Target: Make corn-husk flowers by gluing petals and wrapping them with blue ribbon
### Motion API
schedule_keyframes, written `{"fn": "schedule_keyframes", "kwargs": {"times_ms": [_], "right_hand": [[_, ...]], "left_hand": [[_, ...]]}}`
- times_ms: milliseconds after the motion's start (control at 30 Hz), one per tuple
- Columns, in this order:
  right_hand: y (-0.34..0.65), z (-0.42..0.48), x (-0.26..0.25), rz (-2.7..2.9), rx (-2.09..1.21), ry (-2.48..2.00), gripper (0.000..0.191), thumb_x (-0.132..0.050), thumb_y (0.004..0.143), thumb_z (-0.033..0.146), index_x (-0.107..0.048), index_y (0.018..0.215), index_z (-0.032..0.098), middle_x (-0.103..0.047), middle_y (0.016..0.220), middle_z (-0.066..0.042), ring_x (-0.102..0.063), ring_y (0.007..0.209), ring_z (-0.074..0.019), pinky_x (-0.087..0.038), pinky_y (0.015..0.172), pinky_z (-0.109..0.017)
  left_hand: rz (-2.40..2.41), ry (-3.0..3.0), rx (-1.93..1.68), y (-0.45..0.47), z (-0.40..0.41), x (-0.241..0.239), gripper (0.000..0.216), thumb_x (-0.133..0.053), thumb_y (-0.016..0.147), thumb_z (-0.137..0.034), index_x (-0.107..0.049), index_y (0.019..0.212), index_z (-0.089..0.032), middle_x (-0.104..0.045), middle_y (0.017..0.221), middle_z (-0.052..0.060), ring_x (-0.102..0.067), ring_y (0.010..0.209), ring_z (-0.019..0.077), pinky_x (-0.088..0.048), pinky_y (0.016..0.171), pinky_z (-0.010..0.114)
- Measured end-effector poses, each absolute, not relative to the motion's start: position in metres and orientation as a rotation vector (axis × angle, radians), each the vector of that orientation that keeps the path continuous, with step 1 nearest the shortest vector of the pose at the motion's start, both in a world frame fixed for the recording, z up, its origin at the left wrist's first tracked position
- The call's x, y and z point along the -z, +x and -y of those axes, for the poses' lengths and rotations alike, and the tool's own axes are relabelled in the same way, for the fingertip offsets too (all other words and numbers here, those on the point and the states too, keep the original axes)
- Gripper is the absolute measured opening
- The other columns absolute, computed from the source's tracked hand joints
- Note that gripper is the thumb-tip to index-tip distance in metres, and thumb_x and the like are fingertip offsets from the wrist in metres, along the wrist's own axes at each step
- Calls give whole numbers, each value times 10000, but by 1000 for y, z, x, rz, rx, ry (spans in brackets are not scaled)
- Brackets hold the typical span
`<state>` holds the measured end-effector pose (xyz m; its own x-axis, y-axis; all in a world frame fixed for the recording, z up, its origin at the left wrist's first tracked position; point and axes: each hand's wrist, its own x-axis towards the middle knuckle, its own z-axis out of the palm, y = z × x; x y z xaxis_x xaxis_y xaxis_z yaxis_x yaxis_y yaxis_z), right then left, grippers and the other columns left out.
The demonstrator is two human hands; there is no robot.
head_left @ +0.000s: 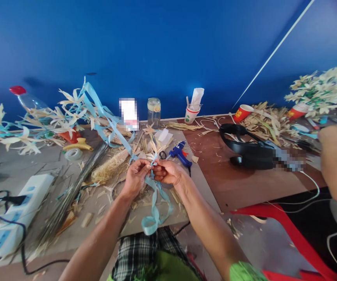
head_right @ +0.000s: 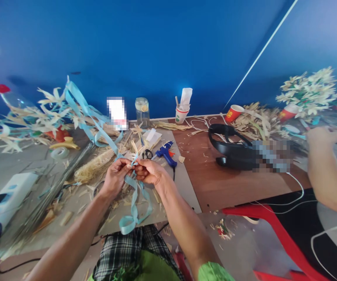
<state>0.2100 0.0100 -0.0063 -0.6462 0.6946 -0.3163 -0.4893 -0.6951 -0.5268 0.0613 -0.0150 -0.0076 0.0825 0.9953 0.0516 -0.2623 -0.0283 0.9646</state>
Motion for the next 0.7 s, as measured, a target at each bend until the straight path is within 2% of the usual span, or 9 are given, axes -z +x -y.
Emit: {"fn": "schedule_keyframes", "kwargs": {"times_ms": [133,333,467,567,700], "right_hand": [[205,-7,4,466,-2306,-610,262,-649,794,296,-499,642,143,-361,468,96,-137,378,-23,-221,403,-176],[198,-4,-5,516,-2066,-662,364,-716,674,487,-623,740,141,-506,586,37,-295,426,-39,-254,423,-208],[196,-2,-6,672,-1930,-807,409,-748,600,518,-650,707,136,-506,553,26,-349,447,-53,-233,433,-218],[194,1,-8,763,-1751,-892,389,-747,593,506,-649,689,142,-504,534,30,-369,458,-60,-233,444,-216],[190,5,-12,886,-1583,-865,309,-747,618,396,-653,796,162,-512,542,49,-387,472,-61,-268,473,-213]], "left_hand": [[-937,1086,-1305,60,15,5,194,-724,696,-305,-601,720,-156,-532,559,-28,-436,495,68,-328,493,199],[-1141,1164,-1497,62,14,1,123,-673,720,-262,-594,711,-168,-532,567,-32,-458,530,84,-359,527,206],[-1267,1353,-1582,60,17,2,57,-630,744,-236,-617,737,-180,-588,660,-7,-497,576,104,-387,565,222],[-1282,1499,-1650,58,20,3,28,-604,763,-208,-629,771,-195,-620,736,12,-537,658,125,-412,640,240],[-1251,1604,-1655,57,21,5,43,-596,768,-193,-635,781,-207,-638,787,26,-565,747,153,-427,734,271]]}}
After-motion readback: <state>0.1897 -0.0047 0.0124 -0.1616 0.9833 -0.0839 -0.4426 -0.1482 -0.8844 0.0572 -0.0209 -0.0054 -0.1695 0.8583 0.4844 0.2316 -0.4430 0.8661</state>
